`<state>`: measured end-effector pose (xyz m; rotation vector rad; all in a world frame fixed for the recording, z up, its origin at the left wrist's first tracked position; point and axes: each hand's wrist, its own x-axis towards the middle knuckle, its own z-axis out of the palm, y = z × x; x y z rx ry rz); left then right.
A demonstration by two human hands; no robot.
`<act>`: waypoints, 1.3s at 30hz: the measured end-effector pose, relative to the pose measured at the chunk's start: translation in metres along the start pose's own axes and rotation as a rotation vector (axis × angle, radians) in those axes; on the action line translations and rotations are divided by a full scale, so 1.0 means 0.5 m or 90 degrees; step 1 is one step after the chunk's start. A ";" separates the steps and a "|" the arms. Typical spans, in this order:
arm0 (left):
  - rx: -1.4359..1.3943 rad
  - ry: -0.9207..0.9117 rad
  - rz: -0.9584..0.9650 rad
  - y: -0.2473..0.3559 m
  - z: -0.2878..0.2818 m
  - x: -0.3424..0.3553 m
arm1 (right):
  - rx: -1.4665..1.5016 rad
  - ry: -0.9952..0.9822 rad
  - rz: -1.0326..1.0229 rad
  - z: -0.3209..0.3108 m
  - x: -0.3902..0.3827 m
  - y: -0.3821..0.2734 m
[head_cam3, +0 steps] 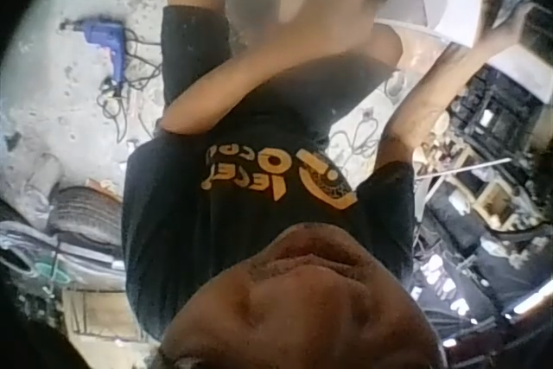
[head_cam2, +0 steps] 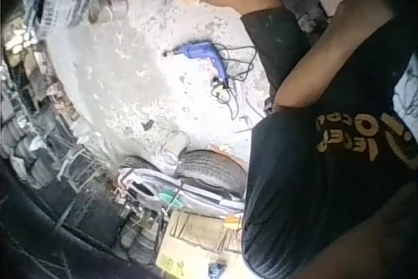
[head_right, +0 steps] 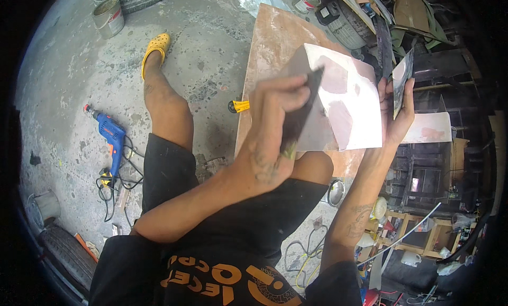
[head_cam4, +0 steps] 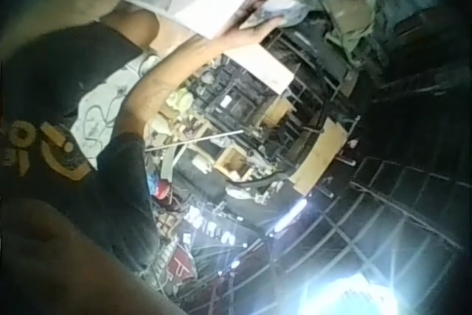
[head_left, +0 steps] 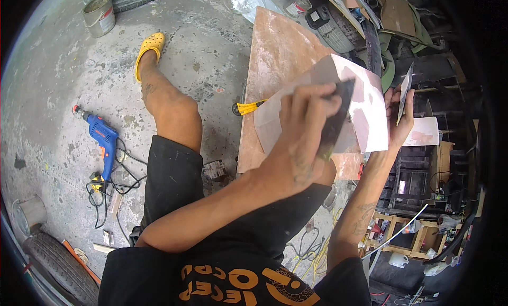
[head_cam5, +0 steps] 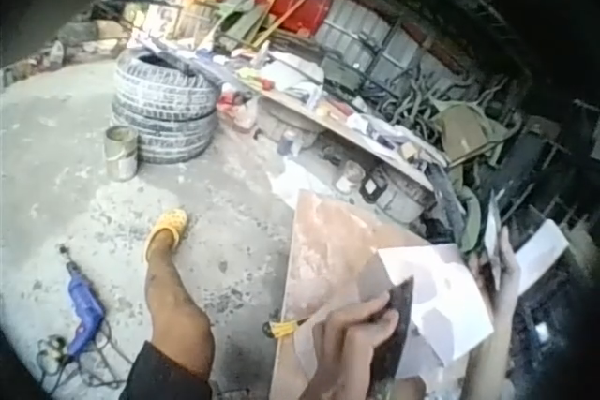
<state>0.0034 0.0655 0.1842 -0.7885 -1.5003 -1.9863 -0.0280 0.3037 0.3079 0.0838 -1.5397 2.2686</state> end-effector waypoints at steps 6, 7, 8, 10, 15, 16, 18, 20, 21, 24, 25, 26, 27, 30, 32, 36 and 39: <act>-0.019 0.009 -0.028 0.023 -0.035 -0.026 | 0.025 0.026 0.012 -0.002 0.001 -0.005; -0.065 0.023 -0.051 0.006 -0.038 -0.017 | 0.027 0.025 0.013 -0.002 0.000 -0.003; -0.030 0.022 -0.070 0.007 -0.041 -0.008 | 0.012 0.023 -0.003 -0.004 0.000 0.000; 0.005 0.020 -0.089 0.012 -0.040 0.006 | -0.003 0.021 -0.019 -0.007 0.000 0.002; 0.025 0.048 -0.050 0.022 0.003 0.006 | 0.021 -0.059 0.016 -0.024 0.009 -0.001; 0.024 0.047 -0.051 0.024 0.011 0.003 | 0.033 -0.094 0.020 -0.026 0.009 -0.001; 0.024 0.060 -0.034 0.024 0.030 -0.005 | 0.024 -0.019 0.004 -0.012 0.010 0.005; 0.021 0.067 -0.028 0.025 0.043 -0.013 | 0.027 0.026 -0.001 -0.018 0.018 0.008; 0.031 0.066 -0.029 0.031 0.048 -0.016 | 0.028 0.028 -0.003 -0.026 0.021 0.006; 0.050 0.070 -0.025 0.046 0.071 -0.030 | 0.045 -0.011 0.012 -0.040 0.030 0.003; 0.058 0.076 -0.021 0.051 0.078 -0.037 | 0.044 -0.010 0.012 -0.040 0.030 0.002; 0.058 0.076 -0.020 0.057 0.084 -0.044 | 0.049 -0.010 0.016 -0.039 0.030 0.002; 0.055 0.072 -0.034 0.063 0.088 -0.052 | 0.055 -0.011 0.021 -0.037 0.030 0.004; 0.055 0.065 -0.043 0.076 0.103 -0.072 | 0.051 0.011 0.018 -0.038 0.036 0.007; 0.050 0.047 -0.048 0.088 0.110 -0.087 | 0.058 0.011 0.022 -0.041 0.039 0.008; 0.048 -0.012 -0.013 0.119 0.101 -0.115 | 0.076 -0.039 0.031 -0.049 0.046 0.007; -0.004 -0.042 -0.023 0.128 0.079 -0.153 | 0.107 0.007 0.065 -0.065 0.057 -0.001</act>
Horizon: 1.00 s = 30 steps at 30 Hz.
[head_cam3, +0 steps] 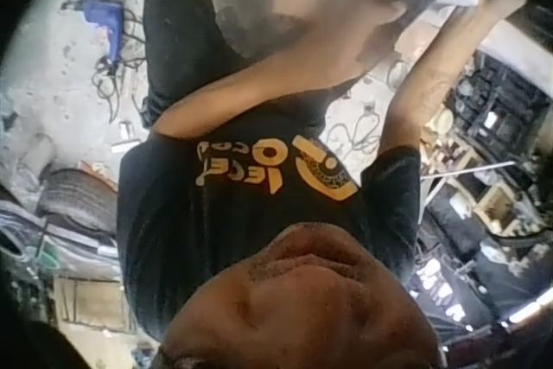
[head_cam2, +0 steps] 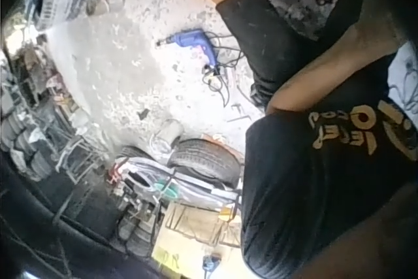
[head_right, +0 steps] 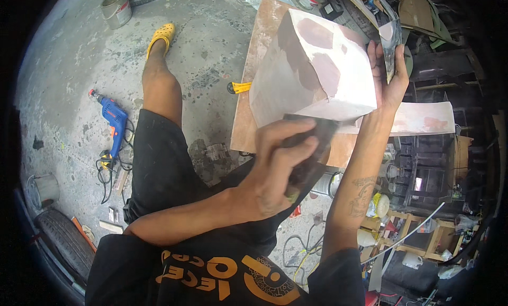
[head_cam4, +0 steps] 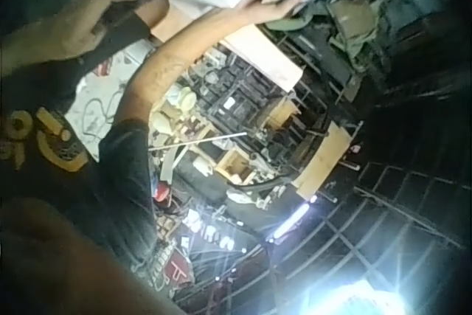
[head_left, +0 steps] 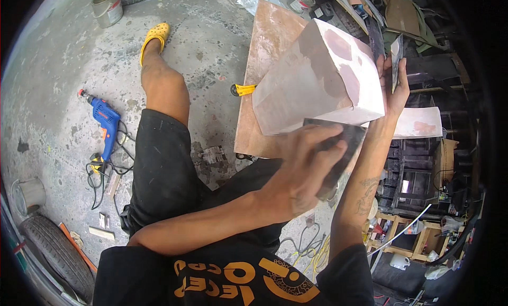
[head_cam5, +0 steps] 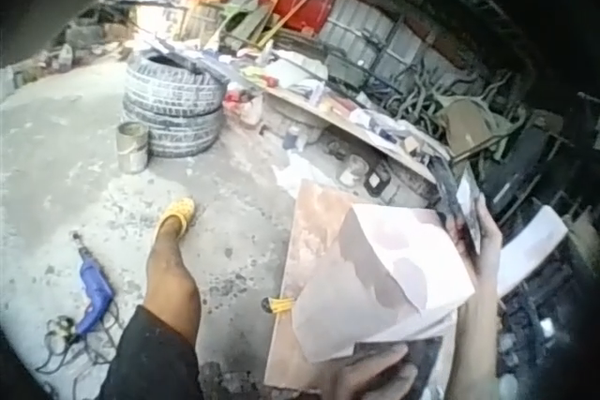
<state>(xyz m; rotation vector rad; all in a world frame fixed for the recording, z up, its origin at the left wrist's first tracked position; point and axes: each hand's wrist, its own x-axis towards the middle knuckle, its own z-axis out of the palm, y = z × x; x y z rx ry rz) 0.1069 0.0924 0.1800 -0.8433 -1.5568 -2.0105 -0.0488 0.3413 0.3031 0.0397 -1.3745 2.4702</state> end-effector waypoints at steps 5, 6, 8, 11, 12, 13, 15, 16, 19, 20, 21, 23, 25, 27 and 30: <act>-0.042 0.066 -0.066 -0.024 -0.084 0.020 | 0.032 -0.060 -0.038 0.001 -0.015 -0.024; -0.035 0.061 -0.062 -0.018 -0.100 0.028 | 0.055 -0.069 -0.062 0.007 -0.030 -0.030; -0.197 0.065 -0.160 -0.005 -0.125 0.049 | 0.044 -0.058 -0.112 0.043 -0.134 -0.048; -0.199 0.024 -0.124 0.006 -0.155 0.075 | -0.087 0.170 -0.180 0.094 -0.296 -0.014; -0.194 0.008 -0.117 0.020 -0.153 0.079 | -0.109 0.117 -0.144 0.077 -0.350 0.007; -0.226 0.004 -0.141 0.033 -0.148 0.074 | -0.139 0.168 -0.127 0.075 -0.396 0.043; -0.197 -0.050 -0.153 0.055 -0.158 0.062 | -0.137 0.159 -0.056 0.111 -0.462 0.120; -0.193 -0.071 -0.151 0.054 -0.159 0.059 | -0.136 0.164 -0.018 0.131 -0.479 0.140; -0.118 -0.223 0.112 0.051 -0.150 0.054 | -0.128 0.186 0.008 0.145 -0.508 0.172; -0.119 -0.233 0.113 0.044 -0.155 0.050 | -0.135 0.201 -0.035 0.152 -0.513 0.177; -0.041 -0.294 0.153 0.032 -0.170 0.040 | -0.144 0.212 -0.073 0.154 -0.518 0.180; 0.050 -0.373 0.190 0.019 -0.189 0.027 | -0.133 0.221 -0.028 0.143 -0.526 0.179; 0.056 -0.393 0.178 -0.002 -0.205 0.024 | -0.132 0.223 0.001 0.132 -0.530 0.169; 0.095 -0.418 0.158 -0.016 -0.228 0.026 | -0.098 0.223 -0.004 0.142 -0.526 0.150; 0.219 -0.498 0.067 -0.028 -0.280 0.056 | -0.067 0.221 0.001 0.150 -0.522 0.121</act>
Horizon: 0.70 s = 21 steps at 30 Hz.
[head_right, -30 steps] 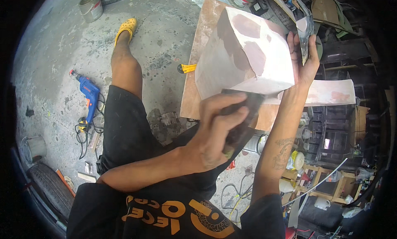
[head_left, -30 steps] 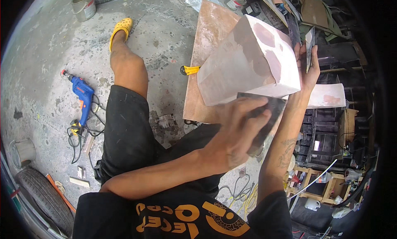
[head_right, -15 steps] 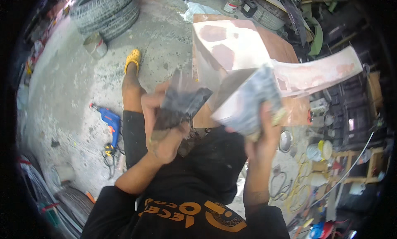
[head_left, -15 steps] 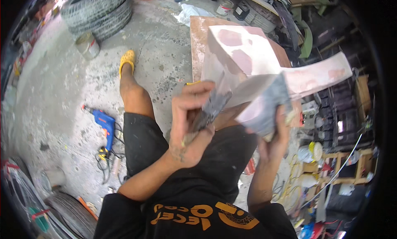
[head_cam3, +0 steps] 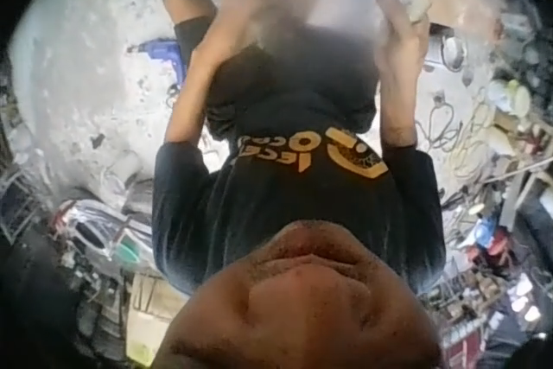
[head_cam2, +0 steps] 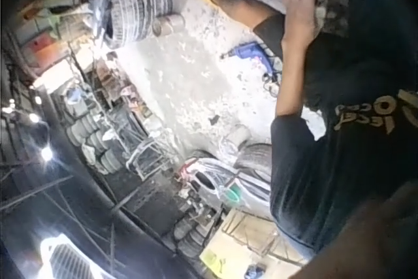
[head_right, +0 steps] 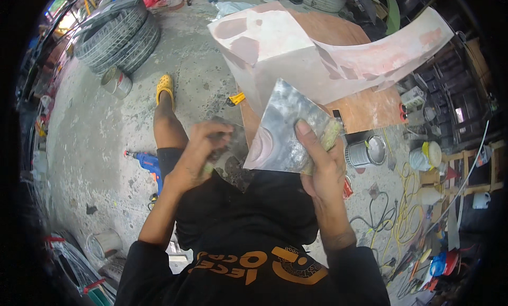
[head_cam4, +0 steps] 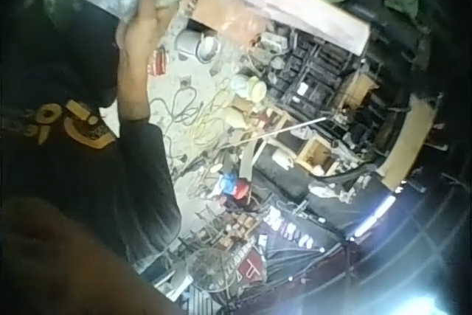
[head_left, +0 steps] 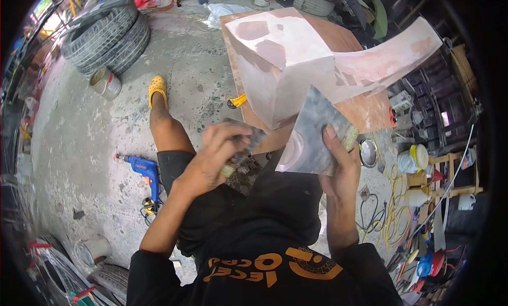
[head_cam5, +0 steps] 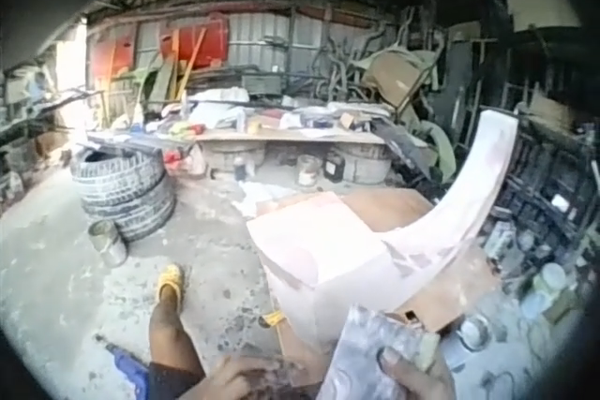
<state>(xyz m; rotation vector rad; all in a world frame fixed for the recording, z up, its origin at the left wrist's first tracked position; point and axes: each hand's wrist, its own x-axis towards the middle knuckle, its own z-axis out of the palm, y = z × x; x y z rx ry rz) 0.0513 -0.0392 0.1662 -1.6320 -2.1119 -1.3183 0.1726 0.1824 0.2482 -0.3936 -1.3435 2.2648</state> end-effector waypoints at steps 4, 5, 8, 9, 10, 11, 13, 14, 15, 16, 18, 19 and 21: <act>0.019 0.062 -0.026 0.053 -0.057 0.051 | -0.241 -0.032 0.067 -0.009 0.026 -0.028; 0.046 0.026 0.011 0.072 -0.064 0.080 | -0.359 -0.028 0.074 -0.013 0.029 -0.032; 0.111 -0.086 0.062 0.099 -0.076 0.113 | -0.606 -0.108 -0.098 0.005 0.019 -0.043; 0.135 -0.140 0.086 0.104 -0.081 0.107 | -0.605 -0.107 -0.102 0.003 0.028 -0.047; 0.159 -0.195 0.110 0.108 -0.085 0.100 | -0.594 -0.060 0.011 -0.003 0.043 -0.056; 0.123 -0.193 0.114 0.103 -0.090 0.088 | -0.580 -0.014 0.125 -0.010 0.057 -0.063; 0.041 -0.156 0.055 0.072 -0.081 0.058 | -0.159 0.013 -0.082 0.002 0.068 -0.092; -0.043 -0.119 -0.002 0.051 -0.067 0.041 | -0.106 -0.003 -0.131 -0.004 0.086 -0.112; -0.110 -0.016 0.031 0.014 -0.044 0.032 | -0.050 -0.019 -0.180 -0.015 0.111 -0.133; -0.106 -0.012 0.026 0.009 -0.025 0.042 | -0.013 0.022 -0.181 -0.021 0.134 -0.145; -0.269 0.356 -0.056 0.018 0.038 0.082 | 0.101 -0.002 -0.228 -0.040 0.218 -0.149; -0.256 0.366 -0.064 0.009 0.059 0.099 | 0.122 0.013 -0.231 -0.028 0.260 -0.141; -0.251 0.480 -0.027 -0.009 0.097 0.140 | 0.160 -0.111 -0.225 -0.055 0.369 -0.132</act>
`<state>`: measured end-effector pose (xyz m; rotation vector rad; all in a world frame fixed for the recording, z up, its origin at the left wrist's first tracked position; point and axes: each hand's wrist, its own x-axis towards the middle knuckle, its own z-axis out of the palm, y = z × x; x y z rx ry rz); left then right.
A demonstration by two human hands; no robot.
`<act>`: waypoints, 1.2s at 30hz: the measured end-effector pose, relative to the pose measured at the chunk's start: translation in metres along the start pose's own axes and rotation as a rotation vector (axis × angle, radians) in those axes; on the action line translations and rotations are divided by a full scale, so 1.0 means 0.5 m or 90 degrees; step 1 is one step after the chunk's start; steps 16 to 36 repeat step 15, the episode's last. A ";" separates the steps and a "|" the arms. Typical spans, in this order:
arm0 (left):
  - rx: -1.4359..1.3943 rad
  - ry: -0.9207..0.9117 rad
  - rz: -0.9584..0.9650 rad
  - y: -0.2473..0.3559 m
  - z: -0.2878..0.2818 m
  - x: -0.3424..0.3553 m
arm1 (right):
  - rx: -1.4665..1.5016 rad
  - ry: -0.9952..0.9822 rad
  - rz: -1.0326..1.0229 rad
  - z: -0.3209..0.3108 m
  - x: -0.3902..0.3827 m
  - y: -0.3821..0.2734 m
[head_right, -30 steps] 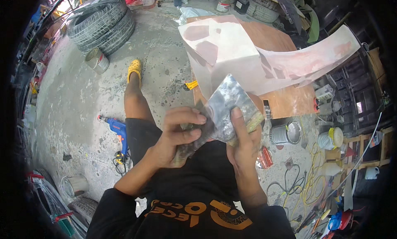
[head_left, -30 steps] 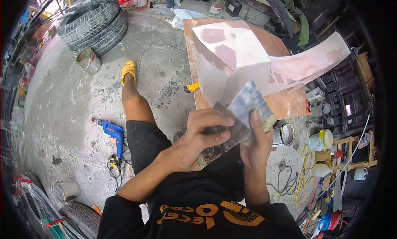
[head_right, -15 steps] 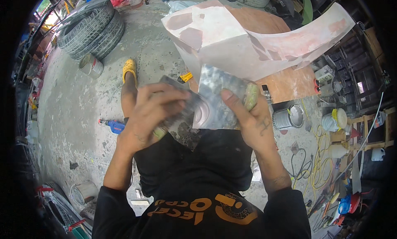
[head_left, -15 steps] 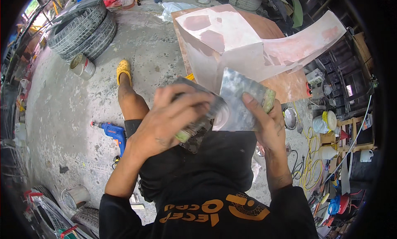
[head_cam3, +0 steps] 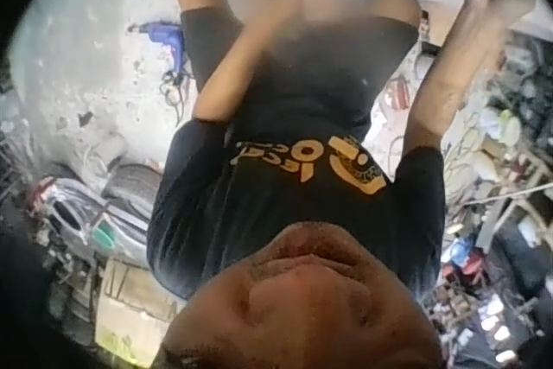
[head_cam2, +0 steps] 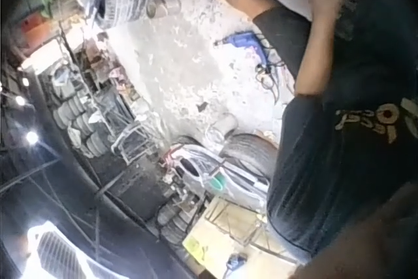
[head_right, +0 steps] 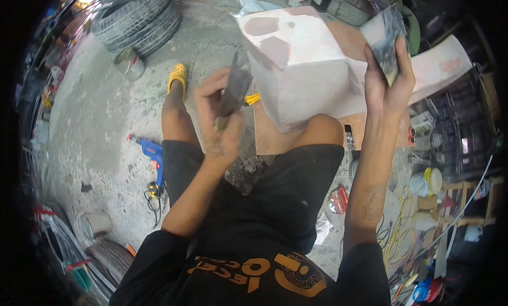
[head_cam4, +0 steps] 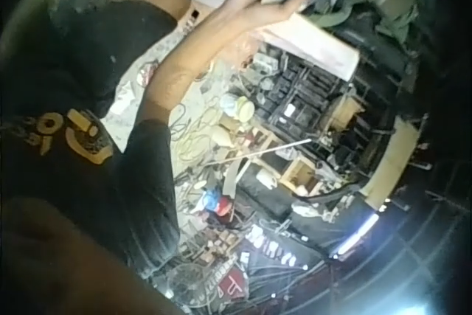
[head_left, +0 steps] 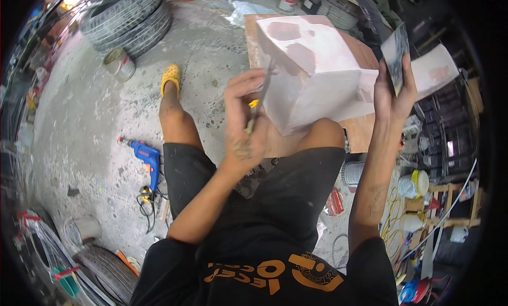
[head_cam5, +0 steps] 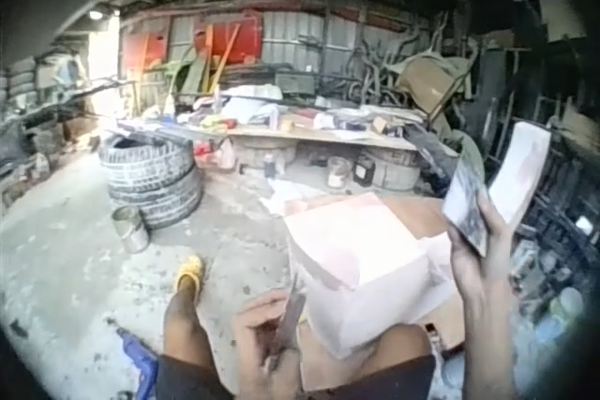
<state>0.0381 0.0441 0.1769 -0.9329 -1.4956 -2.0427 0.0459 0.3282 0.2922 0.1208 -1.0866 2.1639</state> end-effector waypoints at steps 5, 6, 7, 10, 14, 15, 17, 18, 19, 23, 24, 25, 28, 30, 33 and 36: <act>0.071 0.070 -0.008 -0.002 0.070 -0.005 | 0.043 -0.114 0.062 0.033 0.069 0.075; 0.077 0.083 0.015 -0.001 0.074 -0.006 | -0.027 -0.068 0.049 0.053 0.056 0.083; 0.077 0.089 0.007 -0.003 0.082 -0.008 | -0.102 -0.019 0.031 0.062 0.048 0.086; 0.094 0.081 0.007 -0.011 0.106 -0.015 | -0.127 -0.038 0.023 0.060 0.047 0.094; 0.130 0.120 0.076 -0.035 0.143 -0.028 | -0.110 -0.082 0.055 0.036 0.059 0.088; 0.149 0.136 0.105 -0.043 0.153 -0.032 | -0.117 -0.070 0.062 0.033 0.058 0.087; 0.149 0.136 0.105 -0.043 0.153 -0.032 | -0.117 -0.070 0.062 0.033 0.058 0.087; 0.149 0.136 0.105 -0.043 0.153 -0.032 | -0.117 -0.070 0.062 0.033 0.058 0.087; 0.149 0.136 0.105 -0.043 0.153 -0.032 | -0.117 -0.070 0.062 0.033 0.058 0.087; 0.149 0.136 0.105 -0.043 0.153 -0.032 | -0.117 -0.070 0.062 0.033 0.058 0.087; 0.149 0.136 0.105 -0.043 0.153 -0.032 | -0.117 -0.070 0.062 0.033 0.058 0.087; 0.149 0.136 0.105 -0.043 0.153 -0.032 | -0.117 -0.070 0.062 0.033 0.058 0.087; 0.149 0.136 0.105 -0.043 0.153 -0.032 | -0.117 -0.070 0.062 0.033 0.058 0.087; 0.149 0.136 0.105 -0.043 0.153 -0.032 | -0.117 -0.070 0.062 0.033 0.058 0.087; 0.149 0.136 0.105 -0.043 0.153 -0.032 | -0.117 -0.070 0.062 0.033 0.058 0.087; 0.149 0.136 0.105 -0.043 0.153 -0.032 | -0.117 -0.070 0.062 0.033 0.058 0.087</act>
